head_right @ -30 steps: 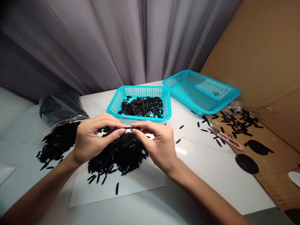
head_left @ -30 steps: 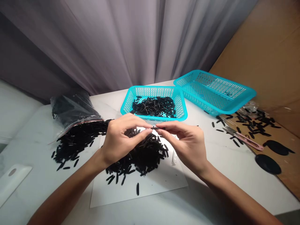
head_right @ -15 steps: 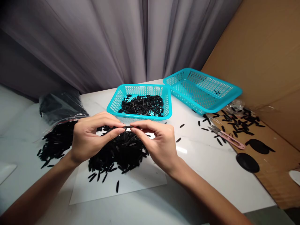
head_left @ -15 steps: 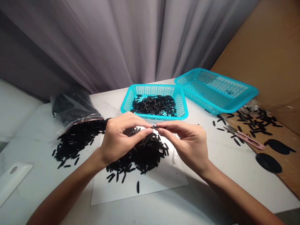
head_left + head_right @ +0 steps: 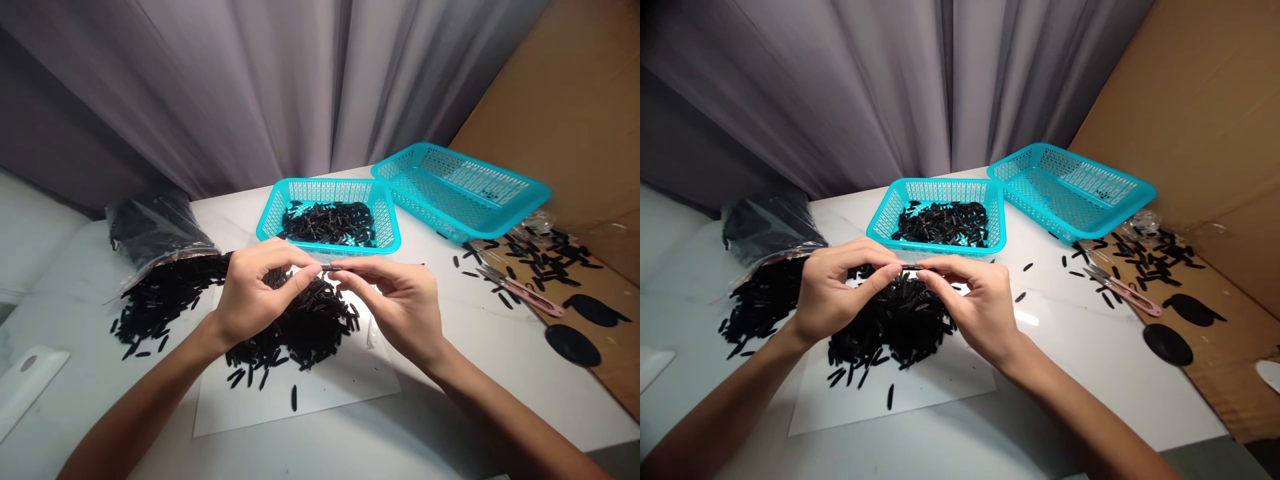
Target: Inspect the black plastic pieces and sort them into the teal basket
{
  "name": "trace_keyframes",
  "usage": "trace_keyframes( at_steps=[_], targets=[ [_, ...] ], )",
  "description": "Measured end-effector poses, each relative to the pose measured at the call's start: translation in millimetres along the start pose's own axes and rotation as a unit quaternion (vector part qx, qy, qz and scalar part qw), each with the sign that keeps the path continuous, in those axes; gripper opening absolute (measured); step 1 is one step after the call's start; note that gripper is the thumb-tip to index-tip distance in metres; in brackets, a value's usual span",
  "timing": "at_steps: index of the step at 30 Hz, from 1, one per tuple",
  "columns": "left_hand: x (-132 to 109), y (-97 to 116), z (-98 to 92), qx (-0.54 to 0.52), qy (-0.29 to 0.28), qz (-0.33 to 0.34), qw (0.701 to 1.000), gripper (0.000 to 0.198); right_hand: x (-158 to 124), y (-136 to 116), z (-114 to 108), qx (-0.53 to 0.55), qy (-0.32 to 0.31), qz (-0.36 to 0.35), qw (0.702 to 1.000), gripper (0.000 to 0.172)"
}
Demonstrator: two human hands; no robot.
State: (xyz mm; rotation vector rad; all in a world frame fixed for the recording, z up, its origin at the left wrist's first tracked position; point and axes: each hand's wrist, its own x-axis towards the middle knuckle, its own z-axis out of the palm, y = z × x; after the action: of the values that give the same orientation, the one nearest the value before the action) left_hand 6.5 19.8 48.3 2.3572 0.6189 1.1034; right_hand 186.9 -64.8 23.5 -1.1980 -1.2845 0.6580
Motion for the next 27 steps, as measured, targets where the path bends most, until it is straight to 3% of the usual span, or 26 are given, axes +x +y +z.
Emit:
trace_keyframes(
  at_steps=[8,13,15,18,20,22,27],
  targets=[
    [1.7,-0.7,2.5,-0.005,-0.002,-0.022,1.000,0.016,0.2,0.1,0.7,-0.010,0.011,0.028,1.000,0.008],
    [17.9,-29.8,15.9,0.061,0.112,-0.091,0.988,0.013,6.2,9.6,-0.5,-0.013,0.003,0.103,0.995,0.019],
    [21.6,-35.6,21.3,0.056,0.091,-0.109,0.988,0.036,7.5,13.8,-1.2,0.031,-0.019,0.134,0.990,0.025],
    [17.1,-28.1,25.8,0.004,-0.034,-0.032,0.999,0.022,5.8,16.4,-1.5,0.073,-0.042,0.145,0.986,0.030],
    [10.3,-18.6,26.5,-0.016,-0.089,0.031,0.995,0.015,3.0,15.8,-0.9,0.064,-0.051,0.129,0.988,0.030],
    [4.5,-11.8,25.6,-0.033,-0.087,0.054,0.994,0.014,0.5,14.0,-0.2,0.052,-0.053,0.114,0.991,0.031],
    [1.3,-11.0,19.0,-0.066,-0.031,-0.010,0.997,0.004,0.2,9.0,-0.6,0.059,-0.040,0.069,0.995,0.025]
  ],
)
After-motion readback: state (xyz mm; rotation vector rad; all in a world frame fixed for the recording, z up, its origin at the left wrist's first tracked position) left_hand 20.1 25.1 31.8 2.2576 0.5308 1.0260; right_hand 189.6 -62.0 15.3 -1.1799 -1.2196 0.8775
